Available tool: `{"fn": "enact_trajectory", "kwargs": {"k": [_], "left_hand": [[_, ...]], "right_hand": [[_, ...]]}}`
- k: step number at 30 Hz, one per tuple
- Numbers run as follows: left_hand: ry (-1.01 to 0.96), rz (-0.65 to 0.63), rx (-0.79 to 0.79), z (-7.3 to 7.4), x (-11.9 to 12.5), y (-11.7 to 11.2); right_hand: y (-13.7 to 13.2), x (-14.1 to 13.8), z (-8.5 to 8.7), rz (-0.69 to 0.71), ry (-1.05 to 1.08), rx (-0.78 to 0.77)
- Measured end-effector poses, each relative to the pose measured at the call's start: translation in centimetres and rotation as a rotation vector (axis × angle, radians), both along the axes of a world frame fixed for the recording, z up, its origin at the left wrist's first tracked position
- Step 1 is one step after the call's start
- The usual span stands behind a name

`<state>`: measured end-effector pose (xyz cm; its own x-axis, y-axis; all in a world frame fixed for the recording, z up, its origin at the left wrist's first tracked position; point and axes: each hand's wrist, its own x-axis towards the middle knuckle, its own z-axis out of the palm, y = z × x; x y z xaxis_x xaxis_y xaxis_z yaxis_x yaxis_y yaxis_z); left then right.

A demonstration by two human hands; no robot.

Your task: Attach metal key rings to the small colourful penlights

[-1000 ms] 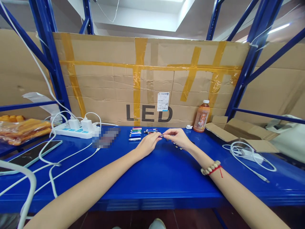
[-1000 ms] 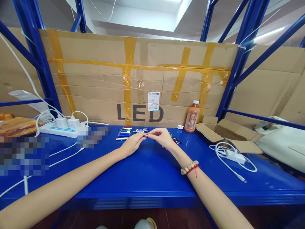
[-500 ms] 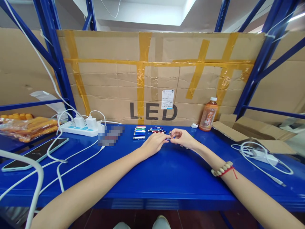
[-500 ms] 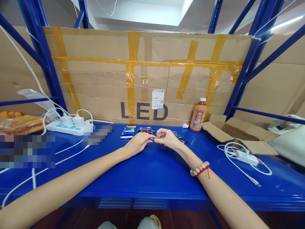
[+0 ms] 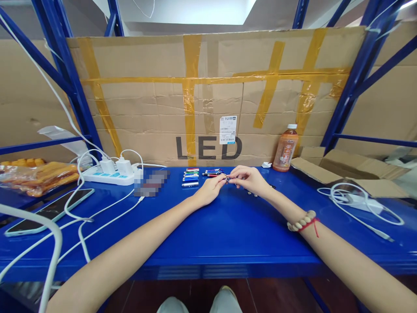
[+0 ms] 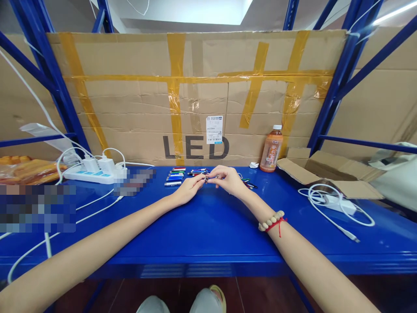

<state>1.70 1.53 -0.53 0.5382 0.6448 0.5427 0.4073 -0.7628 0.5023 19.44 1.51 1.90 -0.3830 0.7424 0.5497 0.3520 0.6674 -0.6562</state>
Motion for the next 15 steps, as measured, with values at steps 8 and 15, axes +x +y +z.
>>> {"fn": "enact_trajectory", "kwargs": {"k": [8, 15], "left_hand": [[0.173, -0.050, 0.008, -0.10, -0.06, -0.27], [0.264, -0.008, -0.003, -0.06, -0.20, -0.84]], "right_hand": [[0.23, 0.91, -0.18, 0.041, -0.091, 0.055], [-0.24, 0.47, -0.29, 0.127, -0.026, -0.142]]}}
